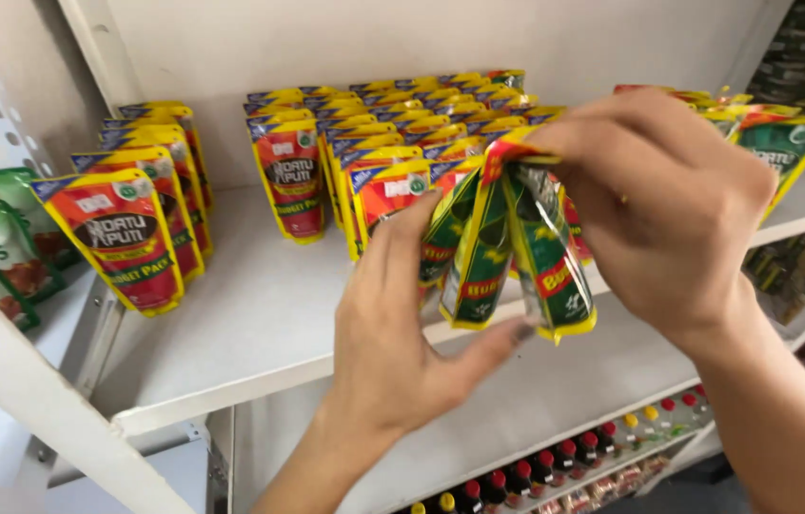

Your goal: Organize condiment pouches on a grocery store shelf and in a shipping box.

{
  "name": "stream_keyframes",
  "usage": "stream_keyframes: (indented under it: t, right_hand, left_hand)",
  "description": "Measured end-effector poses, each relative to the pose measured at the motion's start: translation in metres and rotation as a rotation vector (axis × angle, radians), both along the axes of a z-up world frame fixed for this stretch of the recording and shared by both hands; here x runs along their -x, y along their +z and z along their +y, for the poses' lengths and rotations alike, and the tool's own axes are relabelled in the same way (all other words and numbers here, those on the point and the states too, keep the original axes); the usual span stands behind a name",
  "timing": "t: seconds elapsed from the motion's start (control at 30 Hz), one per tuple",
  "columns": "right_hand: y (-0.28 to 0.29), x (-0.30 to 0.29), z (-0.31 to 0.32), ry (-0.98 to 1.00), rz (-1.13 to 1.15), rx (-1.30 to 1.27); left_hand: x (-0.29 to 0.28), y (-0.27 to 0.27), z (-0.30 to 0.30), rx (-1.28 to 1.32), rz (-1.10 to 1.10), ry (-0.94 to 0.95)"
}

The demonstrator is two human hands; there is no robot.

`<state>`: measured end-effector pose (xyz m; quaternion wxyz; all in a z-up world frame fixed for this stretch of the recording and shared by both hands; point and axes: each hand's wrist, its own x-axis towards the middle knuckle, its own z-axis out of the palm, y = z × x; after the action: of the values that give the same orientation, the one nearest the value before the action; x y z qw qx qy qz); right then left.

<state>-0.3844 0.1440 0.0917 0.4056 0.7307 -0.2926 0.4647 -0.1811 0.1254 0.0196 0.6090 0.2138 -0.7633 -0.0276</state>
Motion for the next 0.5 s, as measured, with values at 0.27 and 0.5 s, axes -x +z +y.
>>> stream_keyframes:
  t: [0.27, 0.5]
  right_hand:
    - [-0.053, 0.007, 0.035, 0.042, 0.105, -0.228]
    - [-0.157, 0.012, 0.002, 0.112, 0.170, -0.557]
  left_hand:
    - [0.034, -0.073, 0.032, -0.219, -0.021, -0.039]
    - [0.027, -0.185, 0.003, -0.549, -0.080, -0.107]
